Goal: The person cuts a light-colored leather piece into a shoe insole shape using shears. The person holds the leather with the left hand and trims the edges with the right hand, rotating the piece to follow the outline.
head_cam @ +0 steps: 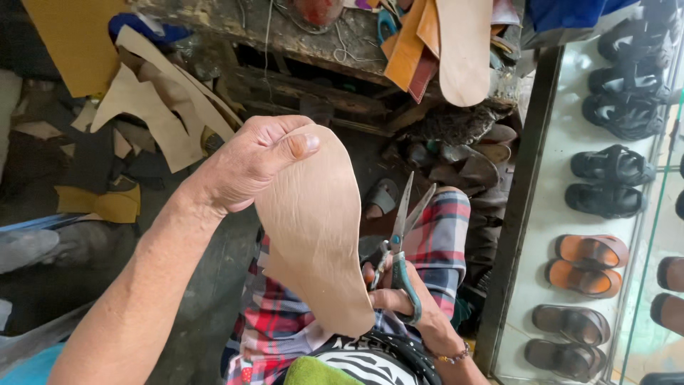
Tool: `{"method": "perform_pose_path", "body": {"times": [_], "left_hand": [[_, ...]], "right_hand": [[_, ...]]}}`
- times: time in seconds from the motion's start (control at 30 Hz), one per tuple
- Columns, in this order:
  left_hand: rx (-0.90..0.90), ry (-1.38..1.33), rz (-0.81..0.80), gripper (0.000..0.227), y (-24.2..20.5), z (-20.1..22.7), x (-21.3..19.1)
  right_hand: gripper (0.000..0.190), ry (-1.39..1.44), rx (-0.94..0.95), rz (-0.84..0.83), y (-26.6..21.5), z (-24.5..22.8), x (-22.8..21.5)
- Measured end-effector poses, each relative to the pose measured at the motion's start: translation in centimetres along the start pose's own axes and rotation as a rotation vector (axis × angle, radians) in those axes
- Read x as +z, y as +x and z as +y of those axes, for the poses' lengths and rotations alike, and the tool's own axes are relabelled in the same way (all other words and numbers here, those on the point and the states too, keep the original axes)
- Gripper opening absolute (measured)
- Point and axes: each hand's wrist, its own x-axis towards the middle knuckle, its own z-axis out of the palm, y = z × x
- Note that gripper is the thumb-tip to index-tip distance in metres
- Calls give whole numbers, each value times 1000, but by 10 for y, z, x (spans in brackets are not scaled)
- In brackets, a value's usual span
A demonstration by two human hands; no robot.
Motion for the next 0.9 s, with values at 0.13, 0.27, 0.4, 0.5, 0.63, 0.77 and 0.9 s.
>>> {"method": "perform_pose_path", "body": {"times": [0.13, 0.27, 0.4, 0.5, 0.63, 0.77, 0.9], "left_hand": [[12, -34, 5, 30, -7, -1, 1], [1, -110, 50, 29, -13, -10, 2], [-6, -218, 83, 24, -7, -25, 1], [76, -193, 34, 21, 0, -34, 3], [22, -264, 18, 19, 6, -16, 3], [102, -155, 105, 26, 11, 7, 2], [-18, -356, 216, 29, 7, 2, -7]], "right_hand": [[24, -49, -77, -77, -1, -7, 15], [27, 29, -511, -164, -1, 14, 15], [47, 371, -245, -235, -8, 17, 10], [38, 479, -79, -148, -13, 46, -21], [74, 423, -199, 102, -16, 10, -4], [28, 507, -159, 169, -9, -17, 0], [31, 445, -45, 116, 8, -24, -6]]}}
